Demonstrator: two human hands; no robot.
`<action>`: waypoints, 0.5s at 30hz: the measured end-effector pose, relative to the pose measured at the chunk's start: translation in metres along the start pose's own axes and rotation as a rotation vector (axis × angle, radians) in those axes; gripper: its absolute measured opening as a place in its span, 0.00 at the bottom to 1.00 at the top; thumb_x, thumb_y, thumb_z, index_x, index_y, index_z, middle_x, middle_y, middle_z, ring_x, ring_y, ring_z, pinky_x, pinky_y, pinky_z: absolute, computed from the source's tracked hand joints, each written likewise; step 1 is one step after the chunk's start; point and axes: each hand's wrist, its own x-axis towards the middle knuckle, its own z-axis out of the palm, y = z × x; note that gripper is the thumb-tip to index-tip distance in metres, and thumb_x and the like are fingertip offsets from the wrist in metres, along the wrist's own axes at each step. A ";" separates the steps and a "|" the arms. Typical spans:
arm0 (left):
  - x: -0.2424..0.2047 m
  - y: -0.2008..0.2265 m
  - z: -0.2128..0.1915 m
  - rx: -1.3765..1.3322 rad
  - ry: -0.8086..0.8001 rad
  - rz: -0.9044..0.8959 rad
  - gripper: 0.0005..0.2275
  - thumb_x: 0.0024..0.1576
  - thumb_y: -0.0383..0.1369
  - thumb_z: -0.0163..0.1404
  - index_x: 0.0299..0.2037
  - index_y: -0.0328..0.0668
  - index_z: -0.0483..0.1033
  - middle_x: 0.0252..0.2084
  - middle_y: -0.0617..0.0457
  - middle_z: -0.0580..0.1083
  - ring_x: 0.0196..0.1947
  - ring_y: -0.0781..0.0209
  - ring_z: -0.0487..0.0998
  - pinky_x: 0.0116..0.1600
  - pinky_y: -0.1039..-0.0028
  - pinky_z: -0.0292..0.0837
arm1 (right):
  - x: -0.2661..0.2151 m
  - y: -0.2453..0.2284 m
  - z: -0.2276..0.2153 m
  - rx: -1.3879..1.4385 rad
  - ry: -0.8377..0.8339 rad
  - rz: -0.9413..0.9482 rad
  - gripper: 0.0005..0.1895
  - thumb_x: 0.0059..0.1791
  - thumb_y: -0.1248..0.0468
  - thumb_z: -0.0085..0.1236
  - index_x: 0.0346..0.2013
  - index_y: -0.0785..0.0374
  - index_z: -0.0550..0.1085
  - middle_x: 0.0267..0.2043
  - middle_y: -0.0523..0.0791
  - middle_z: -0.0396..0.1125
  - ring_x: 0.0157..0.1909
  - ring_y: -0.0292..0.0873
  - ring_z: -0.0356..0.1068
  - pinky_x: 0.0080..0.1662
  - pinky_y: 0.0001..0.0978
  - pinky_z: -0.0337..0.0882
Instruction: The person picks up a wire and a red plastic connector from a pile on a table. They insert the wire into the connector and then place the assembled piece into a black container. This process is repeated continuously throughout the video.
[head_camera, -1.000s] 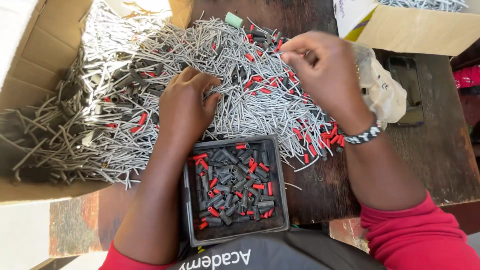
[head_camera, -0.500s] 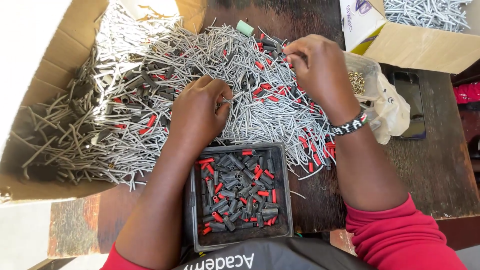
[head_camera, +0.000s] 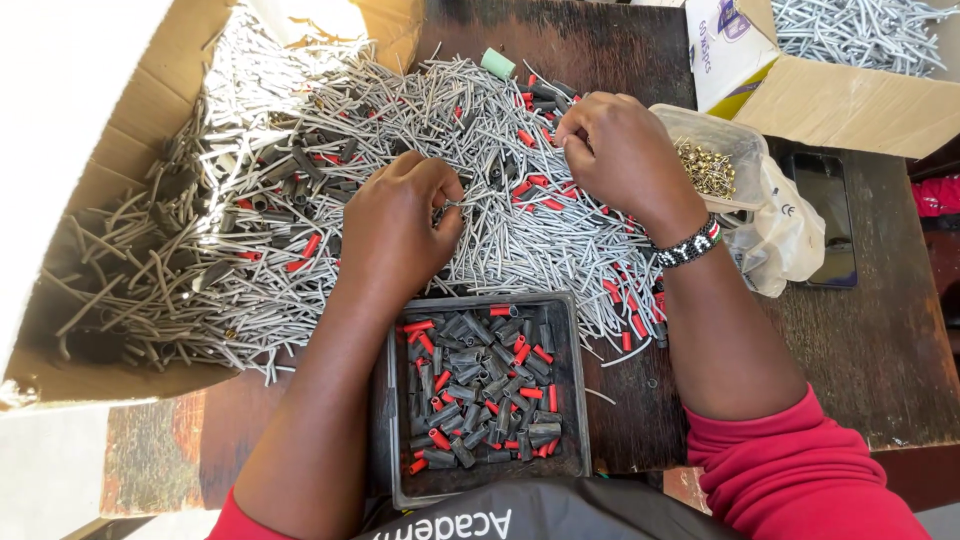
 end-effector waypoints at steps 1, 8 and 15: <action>0.000 0.000 0.000 -0.001 -0.001 0.000 0.06 0.48 0.28 0.52 0.34 0.52 0.74 0.33 0.58 0.72 0.35 0.49 0.76 0.35 0.57 0.67 | 0.000 -0.001 0.000 0.000 -0.001 0.001 0.11 0.49 0.69 0.44 0.29 0.63 0.76 0.38 0.47 0.74 0.40 0.50 0.71 0.49 0.48 0.67; 0.000 -0.003 0.004 0.009 -0.009 0.006 0.06 0.49 0.28 0.51 0.35 0.52 0.74 0.32 0.59 0.73 0.34 0.50 0.75 0.35 0.57 0.67 | 0.004 0.005 0.005 -0.004 0.118 0.128 0.12 0.55 0.60 0.64 0.27 0.55 0.75 0.23 0.41 0.67 0.24 0.43 0.65 0.27 0.43 0.59; 0.001 0.001 0.003 0.012 -0.033 -0.012 0.06 0.49 0.28 0.51 0.34 0.52 0.73 0.33 0.58 0.73 0.34 0.49 0.75 0.34 0.57 0.66 | 0.010 0.003 0.003 0.048 0.043 0.180 0.06 0.50 0.62 0.62 0.35 0.49 0.85 0.20 0.38 0.72 0.21 0.36 0.66 0.30 0.38 0.65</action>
